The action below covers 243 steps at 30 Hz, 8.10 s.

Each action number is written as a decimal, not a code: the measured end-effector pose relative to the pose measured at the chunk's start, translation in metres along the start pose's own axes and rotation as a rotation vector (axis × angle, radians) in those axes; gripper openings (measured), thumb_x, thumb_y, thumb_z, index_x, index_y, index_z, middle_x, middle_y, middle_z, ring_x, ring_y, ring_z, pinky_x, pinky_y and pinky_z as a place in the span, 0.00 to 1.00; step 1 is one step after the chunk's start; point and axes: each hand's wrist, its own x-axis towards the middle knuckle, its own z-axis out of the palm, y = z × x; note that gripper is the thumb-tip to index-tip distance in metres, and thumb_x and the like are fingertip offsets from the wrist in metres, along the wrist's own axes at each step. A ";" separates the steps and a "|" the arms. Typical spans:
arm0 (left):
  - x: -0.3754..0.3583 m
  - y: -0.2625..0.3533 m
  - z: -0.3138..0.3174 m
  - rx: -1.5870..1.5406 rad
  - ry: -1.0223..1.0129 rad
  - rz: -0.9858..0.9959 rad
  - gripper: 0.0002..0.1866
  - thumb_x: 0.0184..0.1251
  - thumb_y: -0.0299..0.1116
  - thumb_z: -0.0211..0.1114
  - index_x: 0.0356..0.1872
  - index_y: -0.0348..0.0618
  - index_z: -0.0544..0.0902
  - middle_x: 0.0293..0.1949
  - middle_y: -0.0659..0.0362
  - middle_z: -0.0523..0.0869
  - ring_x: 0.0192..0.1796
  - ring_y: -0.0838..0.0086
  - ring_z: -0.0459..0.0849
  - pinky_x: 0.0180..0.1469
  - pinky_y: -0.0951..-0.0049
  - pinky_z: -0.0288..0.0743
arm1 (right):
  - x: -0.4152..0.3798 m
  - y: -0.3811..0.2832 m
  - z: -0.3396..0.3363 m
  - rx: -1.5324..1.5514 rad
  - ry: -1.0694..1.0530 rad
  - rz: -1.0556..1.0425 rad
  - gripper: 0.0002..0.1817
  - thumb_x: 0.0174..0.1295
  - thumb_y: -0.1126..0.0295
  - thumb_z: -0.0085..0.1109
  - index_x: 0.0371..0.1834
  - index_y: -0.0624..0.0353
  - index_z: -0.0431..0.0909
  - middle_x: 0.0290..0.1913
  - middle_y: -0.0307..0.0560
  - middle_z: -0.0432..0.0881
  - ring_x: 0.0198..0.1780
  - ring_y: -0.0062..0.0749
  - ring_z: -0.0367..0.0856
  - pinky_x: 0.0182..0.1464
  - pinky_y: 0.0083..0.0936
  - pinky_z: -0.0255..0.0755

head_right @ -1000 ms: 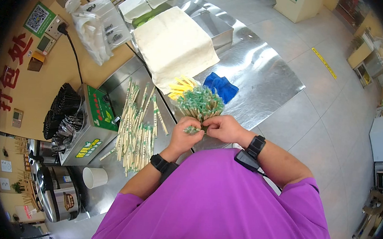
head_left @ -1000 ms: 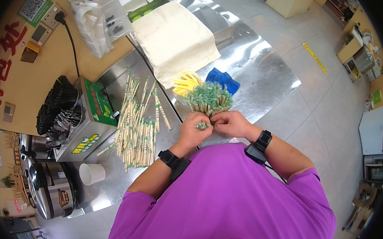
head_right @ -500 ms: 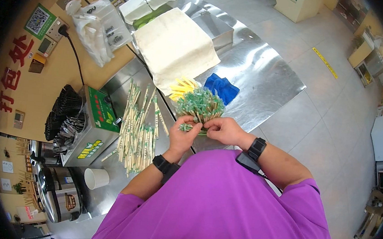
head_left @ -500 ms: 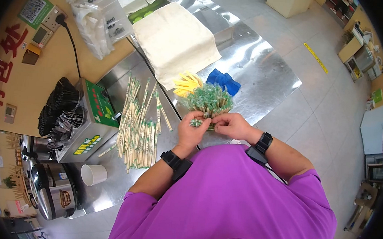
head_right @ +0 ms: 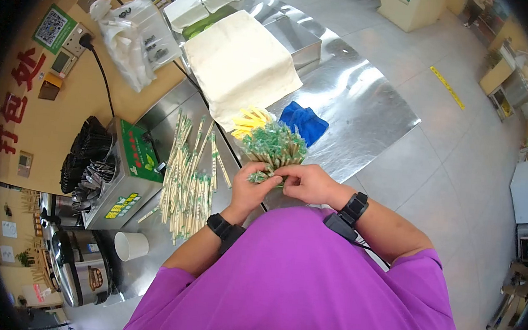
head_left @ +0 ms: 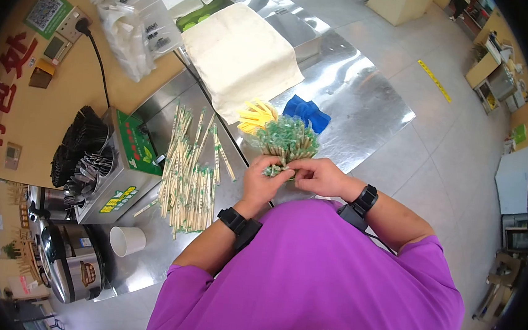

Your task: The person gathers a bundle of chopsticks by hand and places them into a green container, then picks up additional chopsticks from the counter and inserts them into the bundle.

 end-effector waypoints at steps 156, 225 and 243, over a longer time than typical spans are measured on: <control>0.002 0.004 -0.009 -0.014 -0.226 0.143 0.19 0.51 0.31 0.82 0.46 0.43 0.89 0.43 0.57 0.88 0.50 0.65 0.85 0.56 0.67 0.77 | -0.014 0.013 0.008 0.209 0.051 0.034 0.16 0.63 0.74 0.64 0.55 0.60 0.86 0.38 0.41 0.89 0.41 0.19 0.85 0.47 0.22 0.79; 0.001 0.011 0.000 -0.117 -0.181 0.051 0.11 0.57 0.27 0.78 0.40 0.41 0.88 0.42 0.56 0.89 0.47 0.69 0.86 0.53 0.69 0.77 | -0.033 0.010 -0.007 -0.065 0.509 0.194 0.20 0.51 0.54 0.81 0.31 0.61 0.87 0.26 0.46 0.86 0.27 0.25 0.83 0.32 0.26 0.76; 0.003 0.013 0.000 -0.088 -0.184 0.017 0.11 0.57 0.28 0.78 0.41 0.41 0.89 0.42 0.55 0.89 0.46 0.70 0.86 0.53 0.70 0.77 | -0.021 0.005 -0.001 -0.257 0.562 -0.125 0.09 0.50 0.67 0.69 0.29 0.61 0.84 0.26 0.49 0.82 0.28 0.41 0.83 0.33 0.33 0.78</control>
